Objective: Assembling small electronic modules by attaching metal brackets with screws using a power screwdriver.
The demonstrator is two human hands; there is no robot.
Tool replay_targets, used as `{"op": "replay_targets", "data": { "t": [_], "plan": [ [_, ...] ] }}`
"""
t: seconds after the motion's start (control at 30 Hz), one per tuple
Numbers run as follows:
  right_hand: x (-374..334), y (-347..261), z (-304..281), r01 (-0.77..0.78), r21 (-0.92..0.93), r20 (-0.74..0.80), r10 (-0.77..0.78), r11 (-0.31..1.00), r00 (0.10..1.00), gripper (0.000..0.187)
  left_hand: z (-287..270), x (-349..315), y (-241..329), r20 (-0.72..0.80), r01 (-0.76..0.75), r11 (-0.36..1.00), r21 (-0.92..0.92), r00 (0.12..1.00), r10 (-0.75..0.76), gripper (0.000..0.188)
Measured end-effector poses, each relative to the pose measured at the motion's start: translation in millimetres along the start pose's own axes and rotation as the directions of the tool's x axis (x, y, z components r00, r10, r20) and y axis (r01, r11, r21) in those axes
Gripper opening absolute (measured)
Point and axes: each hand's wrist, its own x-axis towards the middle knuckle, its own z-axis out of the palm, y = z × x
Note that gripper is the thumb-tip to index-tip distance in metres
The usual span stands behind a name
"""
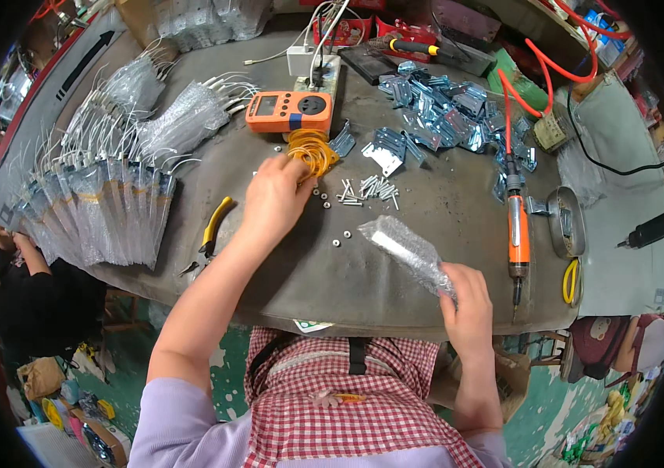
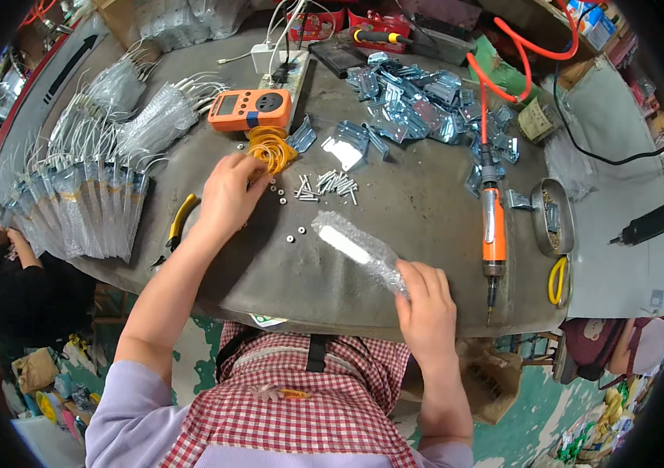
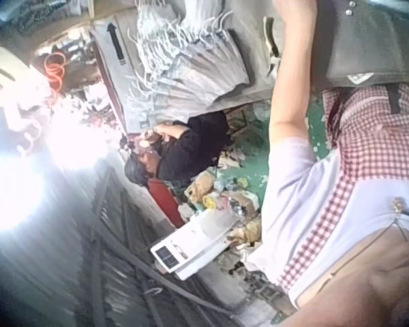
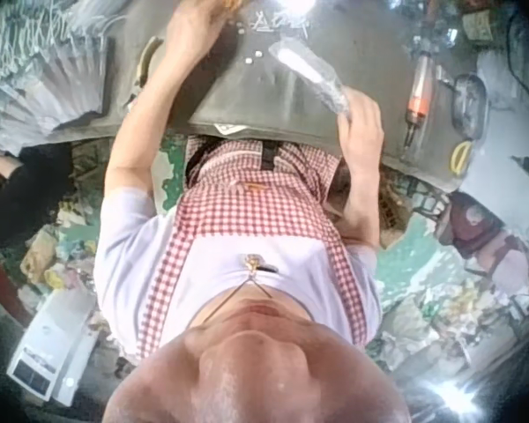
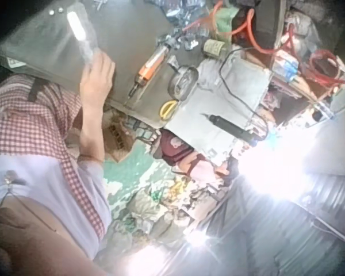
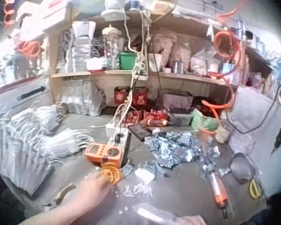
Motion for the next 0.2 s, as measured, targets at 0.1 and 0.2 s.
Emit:
{"op": "replay_targets", "data": {
  "t": [0.1,0.2],
  "plan": [
    [0,-4,5,0.011,-0.112,0.052,-0.005,0.994,0.999,0.052,8,7,-13,0.028,0.017,0.996,0.088,0.999,-0.020,0.012],
    [-3,2,8,0.049,-0.069,-0.004,-0.050,0.996,0.999,0.055,-4,14,-16,0.301,0.339,0.926,-0.166,0.912,-0.280,0.016]
  ]
}}
